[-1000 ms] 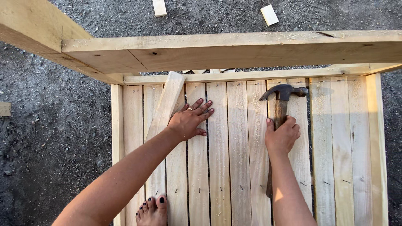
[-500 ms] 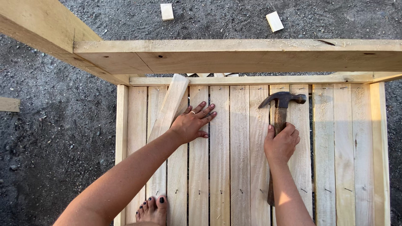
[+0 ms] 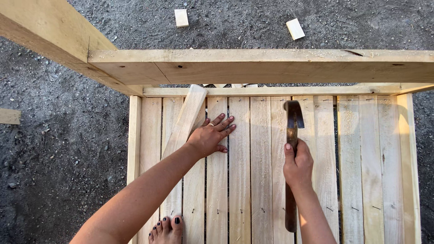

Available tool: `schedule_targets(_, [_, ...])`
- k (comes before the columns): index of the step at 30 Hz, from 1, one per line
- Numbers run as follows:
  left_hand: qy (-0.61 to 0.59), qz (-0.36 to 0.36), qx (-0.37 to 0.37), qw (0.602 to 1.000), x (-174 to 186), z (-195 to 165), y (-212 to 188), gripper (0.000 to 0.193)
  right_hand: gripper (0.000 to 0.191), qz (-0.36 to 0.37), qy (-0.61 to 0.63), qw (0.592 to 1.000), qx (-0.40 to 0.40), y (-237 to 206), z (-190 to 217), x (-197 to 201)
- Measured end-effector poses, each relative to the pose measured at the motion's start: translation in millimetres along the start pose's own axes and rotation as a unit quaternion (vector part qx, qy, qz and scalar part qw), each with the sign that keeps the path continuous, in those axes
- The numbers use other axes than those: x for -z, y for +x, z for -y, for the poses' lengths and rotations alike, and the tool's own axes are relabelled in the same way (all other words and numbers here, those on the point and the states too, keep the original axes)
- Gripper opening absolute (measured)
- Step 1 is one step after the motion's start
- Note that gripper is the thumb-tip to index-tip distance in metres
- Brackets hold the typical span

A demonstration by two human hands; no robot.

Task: The person kneels on gravel beside a slatted wooden frame structure and uses a claw hammer to pull nails out of the wooden slats, holding a small wood block for leverage. They work along different slats, extracting nails and collecting the removed pieces of wood.

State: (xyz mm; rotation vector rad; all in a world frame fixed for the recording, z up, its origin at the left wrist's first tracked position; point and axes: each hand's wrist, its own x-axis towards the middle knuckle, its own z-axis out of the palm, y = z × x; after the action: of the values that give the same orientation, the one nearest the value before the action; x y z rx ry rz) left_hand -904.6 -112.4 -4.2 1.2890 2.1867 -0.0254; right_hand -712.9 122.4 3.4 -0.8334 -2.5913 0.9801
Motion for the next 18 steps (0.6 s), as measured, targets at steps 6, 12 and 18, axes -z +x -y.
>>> schedule_targets(6, [-0.011,-0.021,-0.011,1.000,-0.9,0.4,-0.6,0.095,0.035,0.133,0.165,0.972,-0.098,-6.5,41.7,-9.3])
schedule_targets(12, [-0.006,-0.003,0.006,1.000,2.3,-3.1,-1.2,0.096,0.036,0.170,0.049,0.977,-0.122,-0.9,71.2,-6.7])
schedule_targets(18, [-0.007,-0.013,0.000,1.000,4.6,-3.2,-2.5,0.094,0.038,0.120,0.074,0.990,-0.019,-5.1,83.5,-3.4])
